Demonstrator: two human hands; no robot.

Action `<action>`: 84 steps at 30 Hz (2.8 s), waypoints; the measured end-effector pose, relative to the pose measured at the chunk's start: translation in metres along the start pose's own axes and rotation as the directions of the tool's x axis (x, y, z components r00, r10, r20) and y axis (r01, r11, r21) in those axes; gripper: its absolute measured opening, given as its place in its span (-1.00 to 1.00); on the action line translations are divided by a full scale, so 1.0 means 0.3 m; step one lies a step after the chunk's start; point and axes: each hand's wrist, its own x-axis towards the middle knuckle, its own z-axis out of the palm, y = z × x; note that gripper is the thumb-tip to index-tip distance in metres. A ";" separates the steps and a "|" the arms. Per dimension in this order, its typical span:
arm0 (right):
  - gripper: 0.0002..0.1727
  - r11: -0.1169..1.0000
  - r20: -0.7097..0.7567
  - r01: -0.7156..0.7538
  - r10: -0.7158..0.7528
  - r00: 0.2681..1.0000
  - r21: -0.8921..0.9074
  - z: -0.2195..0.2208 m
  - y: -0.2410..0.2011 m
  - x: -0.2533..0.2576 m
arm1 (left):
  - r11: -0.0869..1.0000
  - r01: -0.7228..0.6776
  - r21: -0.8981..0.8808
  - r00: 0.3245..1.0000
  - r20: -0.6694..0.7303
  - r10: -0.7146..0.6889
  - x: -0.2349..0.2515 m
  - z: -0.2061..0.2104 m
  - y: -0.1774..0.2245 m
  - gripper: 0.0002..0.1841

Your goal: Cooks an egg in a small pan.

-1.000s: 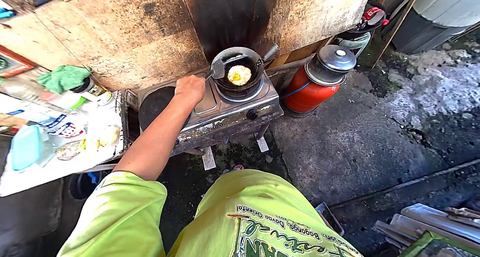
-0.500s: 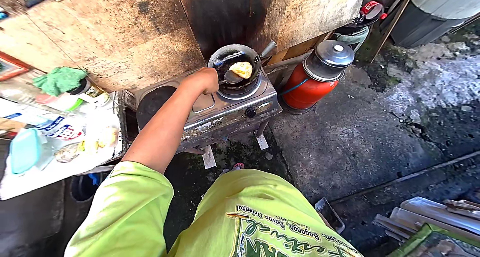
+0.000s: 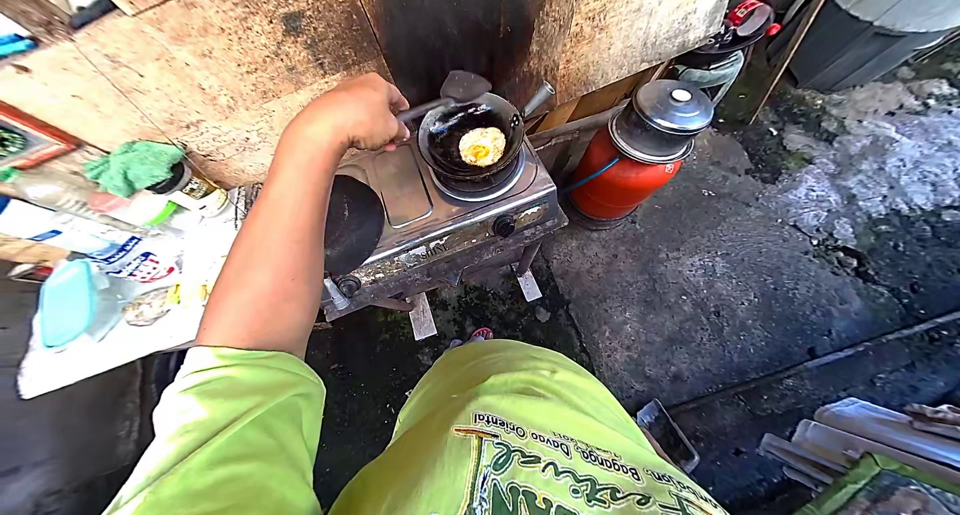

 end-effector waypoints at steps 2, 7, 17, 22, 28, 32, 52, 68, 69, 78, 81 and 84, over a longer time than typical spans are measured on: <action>-0.50 1.000 -0.006 0.007 -0.007 1.000 0.012 0.008 0.018 0.021 | 0.993 -0.022 -0.112 0.996 -0.090 0.012 -0.028 -0.005 -0.039 -0.52; -0.49 0.998 -0.061 0.061 -0.061 0.996 -0.012 0.077 0.127 0.155 | 0.996 -0.033 -0.084 0.977 -0.213 0.014 -0.033 0.116 -0.132 -0.65; -0.52 0.997 0.002 -0.034 0.034 0.999 0.068 -0.063 -0.053 -0.053 | 0.932 0.179 0.316 0.979 0.039 -0.201 0.091 0.330 -0.155 -0.58; -0.53 0.999 0.006 -0.026 0.026 1.000 0.046 -0.047 -0.030 -0.006 | 0.896 0.141 0.420 0.985 0.032 -0.170 0.147 0.305 -0.113 -0.58; -0.51 1.000 0.015 0.007 -0.007 1.000 0.016 -0.020 -0.010 0.035 | 0.891 0.062 0.450 0.971 0.178 -0.158 0.266 0.234 -0.060 -0.67; -0.49 0.992 -0.104 0.126 -0.123 0.987 0.018 0.063 0.063 0.068 | 0.957 0.092 0.274 0.944 0.281 -0.171 0.301 0.206 -0.059 -0.60; -0.53 0.993 0.042 -0.074 0.070 0.997 0.090 -0.118 -0.196 -0.227 | 0.856 0.172 -0.487 0.929 0.369 0.024 0.280 0.182 -0.137 -0.62; -0.52 0.999 0.000 -0.015 0.015 1.000 0.029 -0.034 -0.015 0.042 | 0.961 0.050 0.272 0.950 0.285 -0.130 0.218 0.118 -0.053 -0.63; -0.51 1.000 0.012 -0.016 0.016 1.000 0.020 -0.040 -0.027 0.034 | 0.956 0.044 0.291 0.945 0.298 -0.134 0.228 0.125 -0.042 -0.65; -0.49 0.998 -0.034 0.032 -0.030 0.999 0.054 0.039 0.058 0.113 | 0.970 0.053 0.236 0.910 0.389 -0.144 0.283 0.133 -0.036 -0.67; -0.52 0.997 0.077 -0.049 0.044 0.996 0.058 -0.085 -0.144 -0.130 | 0.984 0.040 0.175 0.945 0.314 -0.094 0.311 0.239 -0.044 -0.61; -0.51 0.995 -0.026 0.043 -0.041 0.999 0.094 -0.058 -0.100 -0.118 | 0.990 0.036 0.136 0.969 0.236 -0.068 0.334 0.343 -0.062 -0.53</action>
